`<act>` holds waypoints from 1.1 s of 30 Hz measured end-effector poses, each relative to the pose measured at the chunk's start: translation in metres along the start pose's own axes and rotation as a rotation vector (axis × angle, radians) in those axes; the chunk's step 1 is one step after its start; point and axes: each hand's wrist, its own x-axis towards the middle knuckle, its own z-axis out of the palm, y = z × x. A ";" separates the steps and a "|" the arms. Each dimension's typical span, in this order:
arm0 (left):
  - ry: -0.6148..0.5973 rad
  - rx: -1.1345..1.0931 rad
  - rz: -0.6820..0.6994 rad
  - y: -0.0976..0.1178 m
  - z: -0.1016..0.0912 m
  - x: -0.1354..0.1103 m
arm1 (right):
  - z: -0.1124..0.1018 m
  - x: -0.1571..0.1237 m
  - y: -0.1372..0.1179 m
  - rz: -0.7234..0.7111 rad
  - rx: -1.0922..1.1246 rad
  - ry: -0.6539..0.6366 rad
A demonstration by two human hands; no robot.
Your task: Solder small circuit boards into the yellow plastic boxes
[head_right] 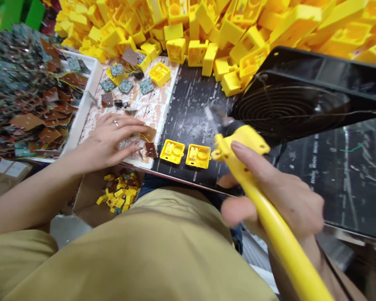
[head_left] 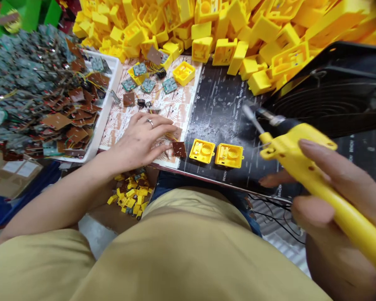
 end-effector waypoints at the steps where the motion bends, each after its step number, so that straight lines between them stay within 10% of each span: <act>1: -0.011 0.014 0.002 -0.005 0.003 -0.001 | 0.004 0.003 -0.001 -0.040 0.011 -0.015; 7: 0.053 0.122 0.056 -0.021 0.007 0.008 | 0.055 0.038 0.011 -0.608 -0.039 -0.121; 14: 0.037 -0.018 0.229 -0.013 0.007 0.007 | 0.122 0.051 -0.016 -0.648 -0.088 -0.140; 24: -0.092 0.501 -0.061 -0.026 -0.010 0.008 | 0.110 0.053 -0.001 -0.600 -0.138 -0.002; 28: 0.056 0.212 -0.053 -0.012 -0.014 0.008 | 0.113 0.050 -0.001 -0.620 -0.129 0.049; 33: 0.206 -0.369 -0.070 0.013 0.026 0.017 | 0.116 0.048 -0.003 -0.656 -0.128 0.097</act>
